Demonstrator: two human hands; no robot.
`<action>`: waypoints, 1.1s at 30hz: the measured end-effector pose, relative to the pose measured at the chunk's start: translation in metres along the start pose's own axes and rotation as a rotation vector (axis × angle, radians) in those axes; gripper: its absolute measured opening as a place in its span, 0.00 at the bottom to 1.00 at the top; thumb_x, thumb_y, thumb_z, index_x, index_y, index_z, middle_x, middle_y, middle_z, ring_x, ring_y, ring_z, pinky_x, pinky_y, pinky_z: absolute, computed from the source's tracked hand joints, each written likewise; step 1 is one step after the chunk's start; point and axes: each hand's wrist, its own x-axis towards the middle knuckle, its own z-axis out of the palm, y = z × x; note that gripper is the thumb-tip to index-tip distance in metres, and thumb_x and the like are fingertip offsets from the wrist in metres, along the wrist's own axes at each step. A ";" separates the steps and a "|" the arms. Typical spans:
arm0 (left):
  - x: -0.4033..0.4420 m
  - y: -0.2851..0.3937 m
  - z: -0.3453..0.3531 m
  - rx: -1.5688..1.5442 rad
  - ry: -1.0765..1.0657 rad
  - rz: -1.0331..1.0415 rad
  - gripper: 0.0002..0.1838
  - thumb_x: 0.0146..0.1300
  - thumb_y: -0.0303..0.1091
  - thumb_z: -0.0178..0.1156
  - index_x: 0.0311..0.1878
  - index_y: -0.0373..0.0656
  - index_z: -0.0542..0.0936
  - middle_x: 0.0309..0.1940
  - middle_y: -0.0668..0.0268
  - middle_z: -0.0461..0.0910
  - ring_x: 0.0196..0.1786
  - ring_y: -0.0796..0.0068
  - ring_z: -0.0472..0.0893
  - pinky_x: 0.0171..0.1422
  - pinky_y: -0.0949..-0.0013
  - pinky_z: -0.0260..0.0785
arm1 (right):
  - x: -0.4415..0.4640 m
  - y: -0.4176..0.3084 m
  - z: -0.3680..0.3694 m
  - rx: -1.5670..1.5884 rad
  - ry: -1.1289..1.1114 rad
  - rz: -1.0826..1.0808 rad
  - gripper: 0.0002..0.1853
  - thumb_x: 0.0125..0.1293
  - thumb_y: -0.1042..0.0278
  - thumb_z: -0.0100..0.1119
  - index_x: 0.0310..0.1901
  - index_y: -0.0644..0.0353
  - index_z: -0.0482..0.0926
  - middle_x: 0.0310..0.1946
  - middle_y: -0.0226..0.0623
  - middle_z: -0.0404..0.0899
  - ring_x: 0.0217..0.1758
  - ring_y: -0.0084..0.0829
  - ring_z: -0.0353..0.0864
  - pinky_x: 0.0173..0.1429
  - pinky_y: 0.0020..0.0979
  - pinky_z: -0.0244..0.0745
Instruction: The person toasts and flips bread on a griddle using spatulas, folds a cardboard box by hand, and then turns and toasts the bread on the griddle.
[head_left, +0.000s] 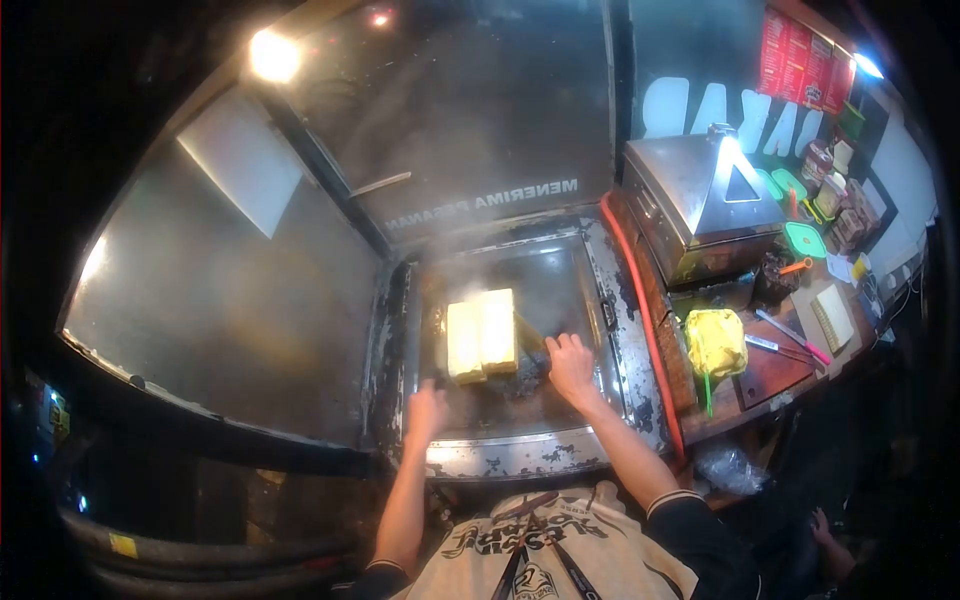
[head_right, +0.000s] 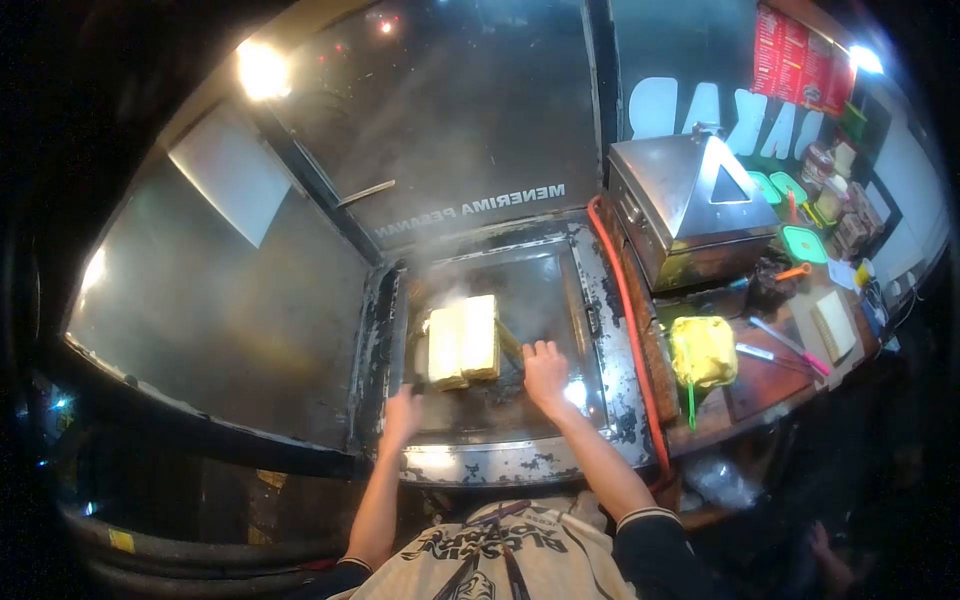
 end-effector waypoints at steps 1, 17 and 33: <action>-0.001 0.006 0.011 0.027 -0.039 0.036 0.16 0.60 0.30 0.56 0.49 0.30 0.73 0.30 0.38 0.78 0.39 0.39 0.79 0.45 0.48 0.70 | -0.004 -0.003 -0.001 0.005 -0.006 0.002 0.19 0.43 0.80 0.59 0.41 0.60 0.79 0.32 0.39 0.74 0.39 0.41 0.74 0.39 0.38 0.74; -0.105 0.008 -0.002 -0.466 0.016 -0.023 0.14 0.63 0.30 0.54 0.51 0.37 0.73 0.29 0.48 0.81 0.36 0.46 0.81 0.41 0.55 0.71 | -0.049 0.004 -0.082 0.127 0.003 0.299 0.20 0.46 0.78 0.65 0.45 0.55 0.81 0.33 0.37 0.77 0.39 0.42 0.77 0.43 0.40 0.73; -0.062 0.010 0.014 -0.486 0.068 -0.015 0.13 0.63 0.29 0.55 0.50 0.36 0.73 0.27 0.53 0.81 0.34 0.53 0.82 0.41 0.58 0.71 | -0.050 0.001 -0.067 0.303 -0.051 0.451 0.18 0.54 0.70 0.64 0.48 0.60 0.79 0.38 0.43 0.79 0.39 0.44 0.79 0.45 0.39 0.73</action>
